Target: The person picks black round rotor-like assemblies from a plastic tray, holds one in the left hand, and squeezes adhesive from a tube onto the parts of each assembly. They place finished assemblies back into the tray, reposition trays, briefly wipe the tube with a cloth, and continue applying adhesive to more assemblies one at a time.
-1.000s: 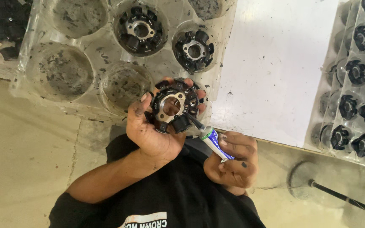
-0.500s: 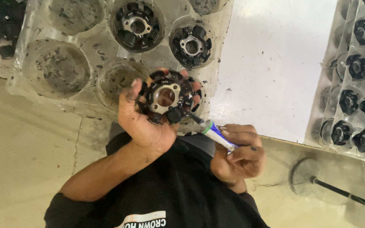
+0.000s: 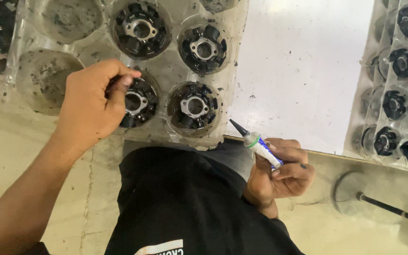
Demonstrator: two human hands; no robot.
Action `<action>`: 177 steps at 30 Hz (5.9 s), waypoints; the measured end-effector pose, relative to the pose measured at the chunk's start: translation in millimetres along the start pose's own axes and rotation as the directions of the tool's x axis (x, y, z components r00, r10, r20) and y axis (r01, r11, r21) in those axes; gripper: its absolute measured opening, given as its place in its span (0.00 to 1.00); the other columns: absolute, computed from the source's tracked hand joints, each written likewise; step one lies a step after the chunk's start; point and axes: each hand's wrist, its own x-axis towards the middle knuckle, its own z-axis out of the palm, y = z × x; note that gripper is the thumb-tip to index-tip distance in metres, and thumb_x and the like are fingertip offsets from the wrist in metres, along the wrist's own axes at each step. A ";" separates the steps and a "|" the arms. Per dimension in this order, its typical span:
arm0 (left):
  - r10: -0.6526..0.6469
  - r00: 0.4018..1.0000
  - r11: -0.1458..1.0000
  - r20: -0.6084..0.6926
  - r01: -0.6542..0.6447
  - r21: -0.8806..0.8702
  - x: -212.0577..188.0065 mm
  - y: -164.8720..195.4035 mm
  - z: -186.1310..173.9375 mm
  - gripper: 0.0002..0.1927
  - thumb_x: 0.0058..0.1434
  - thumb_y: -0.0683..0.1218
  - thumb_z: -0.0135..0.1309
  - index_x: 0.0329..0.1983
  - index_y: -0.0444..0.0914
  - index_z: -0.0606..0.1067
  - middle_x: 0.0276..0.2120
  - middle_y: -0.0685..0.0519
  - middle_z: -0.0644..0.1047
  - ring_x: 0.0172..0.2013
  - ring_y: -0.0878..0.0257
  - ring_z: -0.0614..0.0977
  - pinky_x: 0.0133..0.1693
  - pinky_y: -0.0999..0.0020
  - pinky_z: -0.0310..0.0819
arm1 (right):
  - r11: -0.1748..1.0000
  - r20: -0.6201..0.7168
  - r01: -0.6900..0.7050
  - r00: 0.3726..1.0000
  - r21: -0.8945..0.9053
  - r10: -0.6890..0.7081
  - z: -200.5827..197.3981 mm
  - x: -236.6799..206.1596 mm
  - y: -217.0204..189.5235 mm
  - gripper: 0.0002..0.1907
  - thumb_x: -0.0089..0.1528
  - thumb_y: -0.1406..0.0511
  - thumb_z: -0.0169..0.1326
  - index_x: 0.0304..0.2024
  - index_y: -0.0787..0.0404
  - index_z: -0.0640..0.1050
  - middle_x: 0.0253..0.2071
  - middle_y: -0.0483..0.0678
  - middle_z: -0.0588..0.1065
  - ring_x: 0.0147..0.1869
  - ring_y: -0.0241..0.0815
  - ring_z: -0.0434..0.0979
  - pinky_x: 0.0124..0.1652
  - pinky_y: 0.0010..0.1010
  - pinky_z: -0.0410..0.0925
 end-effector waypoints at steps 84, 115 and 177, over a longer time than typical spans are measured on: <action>0.333 0.890 0.238 -0.310 -0.398 -0.886 -39.9 51.5 85.5 0.23 0.79 0.55 0.49 0.56 0.27 0.70 0.54 0.33 0.76 0.56 0.55 0.77 0.60 0.67 0.69 | 0.927 0.518 0.374 0.801 -0.040 -0.300 0.3 14.9 -17.4 0.16 0.47 0.80 0.57 0.29 0.60 0.67 0.38 0.55 0.76 0.43 0.53 0.81 0.44 0.50 0.81; -0.017 0.996 -0.501 0.083 0.063 -0.863 -47.7 61.8 102.5 0.25 0.69 0.56 0.48 0.62 0.36 0.69 0.57 0.36 0.74 0.61 0.41 0.76 0.60 0.37 0.75 | 0.901 0.360 0.426 0.855 -0.082 -0.372 9.8 0.7 -7.2 0.16 0.53 0.79 0.57 0.29 0.59 0.64 0.35 0.55 0.73 0.41 0.54 0.80 0.36 0.46 0.80; 0.304 0.942 0.768 0.144 -0.153 -0.622 -29.2 72.7 45.6 0.17 0.66 0.48 0.52 0.52 0.32 0.71 0.56 0.44 0.71 0.55 0.52 0.75 0.54 0.62 0.71 | 0.995 0.008 0.050 0.999 -0.090 -0.050 -23.4 2.3 4.0 0.20 0.63 0.73 0.65 0.37 0.57 0.63 0.41 0.52 0.76 0.42 0.42 0.79 0.43 0.28 0.74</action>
